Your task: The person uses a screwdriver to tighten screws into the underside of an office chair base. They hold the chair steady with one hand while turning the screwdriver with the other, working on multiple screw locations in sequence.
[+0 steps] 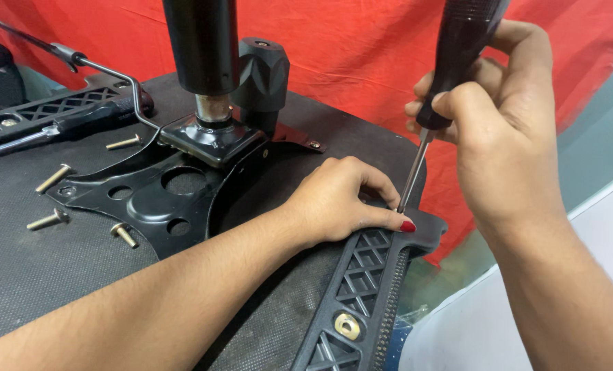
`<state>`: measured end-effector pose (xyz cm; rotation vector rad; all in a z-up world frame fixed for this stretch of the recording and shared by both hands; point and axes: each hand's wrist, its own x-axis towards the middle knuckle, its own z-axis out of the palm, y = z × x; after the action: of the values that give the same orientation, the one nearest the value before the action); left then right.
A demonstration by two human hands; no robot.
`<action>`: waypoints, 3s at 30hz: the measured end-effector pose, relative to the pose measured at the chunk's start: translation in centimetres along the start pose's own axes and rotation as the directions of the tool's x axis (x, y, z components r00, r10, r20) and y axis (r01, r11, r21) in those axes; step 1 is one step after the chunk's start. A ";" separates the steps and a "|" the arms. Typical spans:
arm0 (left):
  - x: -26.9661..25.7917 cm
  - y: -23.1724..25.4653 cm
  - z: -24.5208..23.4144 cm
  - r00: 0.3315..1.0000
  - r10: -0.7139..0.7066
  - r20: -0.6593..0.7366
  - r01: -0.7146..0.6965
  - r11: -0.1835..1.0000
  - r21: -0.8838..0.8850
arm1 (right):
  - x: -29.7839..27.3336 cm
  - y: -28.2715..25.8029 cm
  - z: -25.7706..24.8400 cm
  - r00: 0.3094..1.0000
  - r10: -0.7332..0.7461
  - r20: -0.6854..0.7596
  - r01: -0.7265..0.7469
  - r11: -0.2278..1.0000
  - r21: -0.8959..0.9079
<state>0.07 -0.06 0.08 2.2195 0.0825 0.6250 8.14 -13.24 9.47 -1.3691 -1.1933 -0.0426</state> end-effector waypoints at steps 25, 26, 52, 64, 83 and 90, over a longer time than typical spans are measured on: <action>-0.1 0.0 -0.1 1.000 0.012 0.003 -0.012 0.999 0.032 | -0.3 0.1 -0.4 0.998 -0.065 -0.019 0.062 0.988 -0.144; -0.1 0.0 -0.1 1.000 0.024 0.003 -0.024 0.999 0.025 | -0.4 0.2 -0.6 0.995 -0.104 0.005 0.103 0.974 -0.202; 0.0 0.6 0.2 0.995 -0.094 -0.023 0.094 0.995 0.033 | -3.2 1.0 -3.2 0.962 -0.032 -0.270 0.037 0.999 0.013; -0.1 1.3 0.0 0.991 -0.122 -0.056 0.124 0.991 0.048 | -3.2 0.3 -2.3 0.974 -0.159 -0.164 0.155 0.987 -0.034; 0.1 1.0 0.3 0.994 -0.098 -0.054 0.100 0.994 0.038 | -3.3 -0.5 -2.7 0.985 -0.108 -0.138 0.106 0.994 -0.023; 0.3 -0.4 0.4 1.000 -0.017 -0.017 0.016 0.999 -0.037 | -3.5 -0.3 -2.7 0.980 -0.192 -0.049 0.184 0.974 -0.134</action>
<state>0.51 0.00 -0.27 2.1754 0.0975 0.6323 7.96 -17.38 8.07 -1.3522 -1.2828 -0.2995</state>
